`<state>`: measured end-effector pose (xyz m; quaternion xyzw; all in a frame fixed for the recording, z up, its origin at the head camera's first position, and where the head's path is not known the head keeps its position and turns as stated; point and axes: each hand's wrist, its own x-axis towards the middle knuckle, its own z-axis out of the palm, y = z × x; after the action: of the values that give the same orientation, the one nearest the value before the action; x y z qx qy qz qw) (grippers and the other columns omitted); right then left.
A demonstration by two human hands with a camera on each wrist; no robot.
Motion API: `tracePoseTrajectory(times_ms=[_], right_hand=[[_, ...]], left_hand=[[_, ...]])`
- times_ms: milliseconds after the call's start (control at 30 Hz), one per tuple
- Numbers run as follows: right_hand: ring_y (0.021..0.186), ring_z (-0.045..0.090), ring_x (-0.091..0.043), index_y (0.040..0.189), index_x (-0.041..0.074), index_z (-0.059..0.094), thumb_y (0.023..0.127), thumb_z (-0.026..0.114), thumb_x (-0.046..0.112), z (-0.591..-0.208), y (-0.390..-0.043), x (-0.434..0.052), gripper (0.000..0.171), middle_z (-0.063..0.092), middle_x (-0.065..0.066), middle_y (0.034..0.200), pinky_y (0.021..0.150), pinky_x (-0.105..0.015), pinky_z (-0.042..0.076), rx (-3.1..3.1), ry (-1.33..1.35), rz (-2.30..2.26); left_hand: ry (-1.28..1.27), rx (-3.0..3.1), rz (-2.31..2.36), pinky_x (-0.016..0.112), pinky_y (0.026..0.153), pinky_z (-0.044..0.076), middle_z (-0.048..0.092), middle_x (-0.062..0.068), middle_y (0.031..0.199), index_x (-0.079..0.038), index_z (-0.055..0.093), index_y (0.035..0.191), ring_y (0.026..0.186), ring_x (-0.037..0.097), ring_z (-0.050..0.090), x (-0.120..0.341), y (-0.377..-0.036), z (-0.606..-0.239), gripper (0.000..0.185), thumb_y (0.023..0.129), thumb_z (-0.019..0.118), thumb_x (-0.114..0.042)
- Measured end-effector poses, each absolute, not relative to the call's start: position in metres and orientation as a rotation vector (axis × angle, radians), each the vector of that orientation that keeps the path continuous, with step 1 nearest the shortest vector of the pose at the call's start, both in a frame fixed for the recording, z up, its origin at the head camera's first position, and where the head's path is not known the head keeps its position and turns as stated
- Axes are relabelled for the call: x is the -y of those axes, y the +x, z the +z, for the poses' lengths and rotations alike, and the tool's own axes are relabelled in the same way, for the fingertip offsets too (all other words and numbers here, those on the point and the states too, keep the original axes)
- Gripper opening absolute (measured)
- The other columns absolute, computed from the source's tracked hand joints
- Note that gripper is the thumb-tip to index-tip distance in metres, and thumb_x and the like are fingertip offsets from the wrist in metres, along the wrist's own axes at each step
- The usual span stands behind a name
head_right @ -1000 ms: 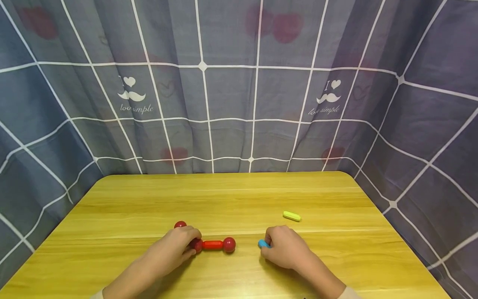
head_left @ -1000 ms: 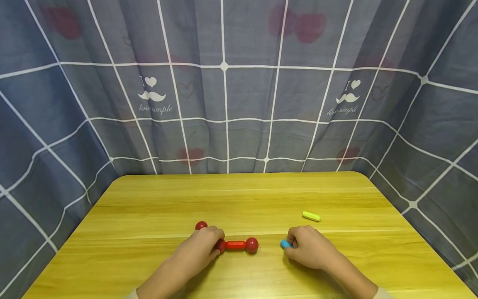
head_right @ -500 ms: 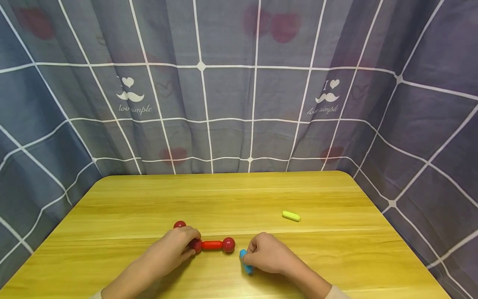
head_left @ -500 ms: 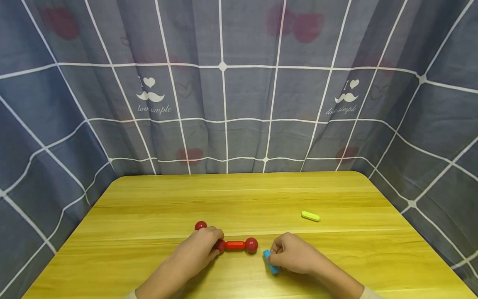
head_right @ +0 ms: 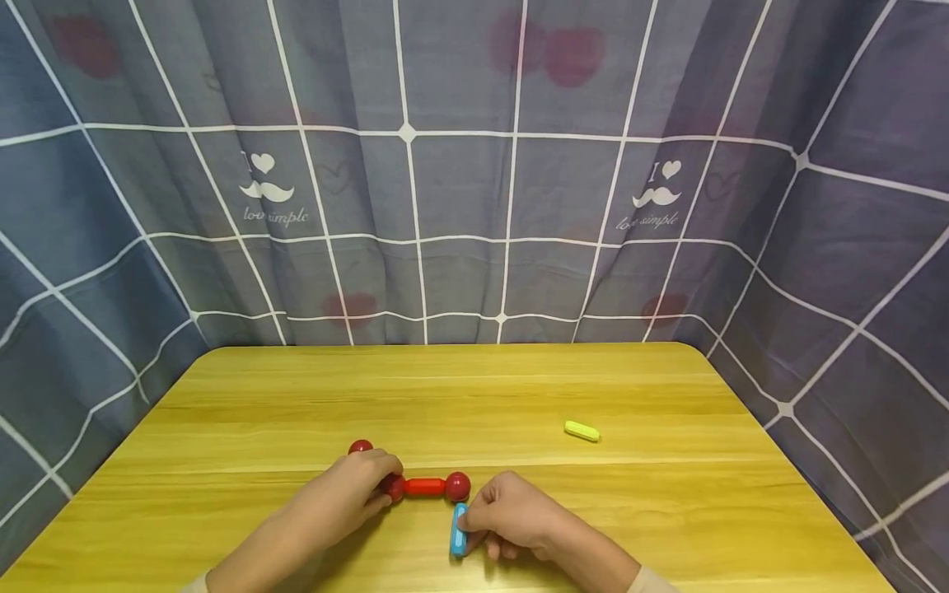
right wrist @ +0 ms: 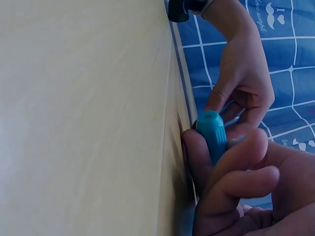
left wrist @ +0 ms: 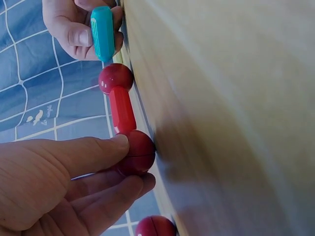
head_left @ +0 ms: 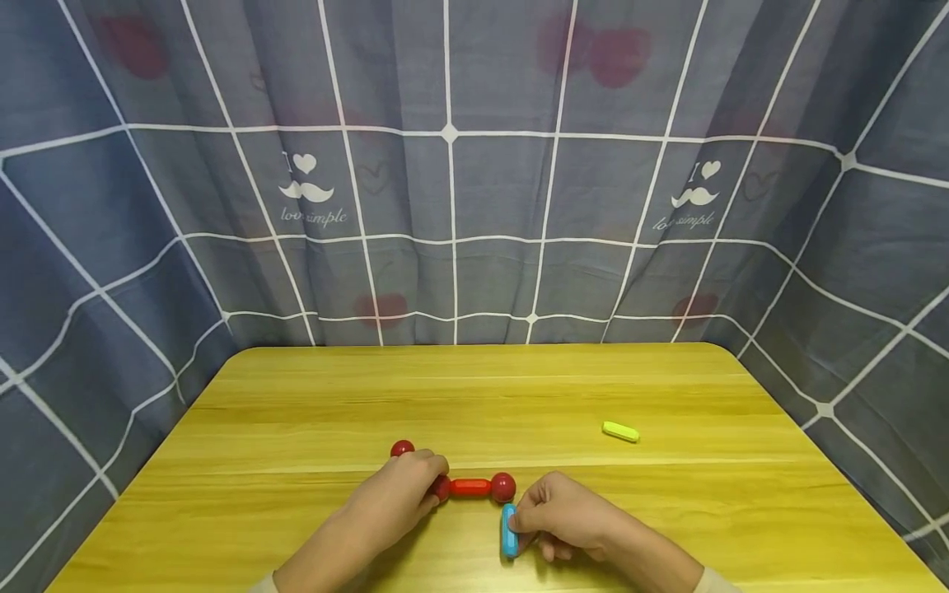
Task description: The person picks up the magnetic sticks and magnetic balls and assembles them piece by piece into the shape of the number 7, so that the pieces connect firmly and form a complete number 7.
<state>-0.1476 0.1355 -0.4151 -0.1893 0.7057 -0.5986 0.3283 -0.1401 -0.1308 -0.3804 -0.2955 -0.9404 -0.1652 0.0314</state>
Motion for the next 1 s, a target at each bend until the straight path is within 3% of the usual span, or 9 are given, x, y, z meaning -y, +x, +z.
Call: tracePoseTrajectory(times_ms=[200, 667, 867, 1000], right_hand=[[0.04, 0.047, 0.0, 0.082, -0.015, 0.065, 0.091, 0.064, 0.008, -0.418, -0.148, -0.136, 0.024, 0.069, -0.019, 0.076, 0.035, -0.012, 0.03, -1.741, -0.449, -1.652], [0.046, 0.057, -0.001, 0.088, -0.011, 0.068, 0.09, 0.065, 0.008, -0.418, -0.146, -0.136, 0.019, 0.071, -0.017, 0.078, 0.04, -0.013, 0.041, -1.683, -0.373, -1.671], [0.044, 0.053, -0.001, 0.089, -0.011, 0.067, 0.091, 0.063, 0.008, -0.411, -0.152, -0.144, 0.02, 0.07, -0.02, 0.082, 0.038, -0.013, 0.037, -1.825, -0.411, -1.629], [0.047, 0.053, -0.006, 0.097, -0.009, 0.064, 0.092, 0.063, 0.01, -0.402, -0.161, -0.158, 0.02, 0.069, -0.02, 0.085, 0.041, -0.017, 0.038, -1.968, -0.405, -1.61]], left_hand=[[-0.948, 2.874, -0.517, 0.02, 0.058, 0.044, 0.054, -0.006, 0.075, -0.01, 0.061, 0.083, 0.066, 0.005, 0.047, 0.129, -0.14, -0.381, 0.018, 0.081, 0.079, -0.006], [-0.925, 2.896, -0.512, 0.018, 0.059, 0.045, 0.053, -0.007, 0.075, -0.011, 0.062, 0.082, 0.065, 0.004, 0.047, 0.127, -0.139, -0.382, 0.018, 0.081, 0.08, -0.007], [-0.902, 2.906, -0.525, 0.019, 0.059, 0.045, 0.053, -0.007, 0.075, -0.01, 0.062, 0.083, 0.065, 0.005, 0.047, 0.128, -0.138, -0.382, 0.019, 0.079, 0.081, -0.006], [-0.887, 2.902, -0.524, 0.019, 0.059, 0.045, 0.054, -0.007, 0.075, -0.011, 0.062, 0.083, 0.066, 0.004, 0.047, 0.127, -0.138, -0.382, 0.02, 0.079, 0.081, -0.006]])
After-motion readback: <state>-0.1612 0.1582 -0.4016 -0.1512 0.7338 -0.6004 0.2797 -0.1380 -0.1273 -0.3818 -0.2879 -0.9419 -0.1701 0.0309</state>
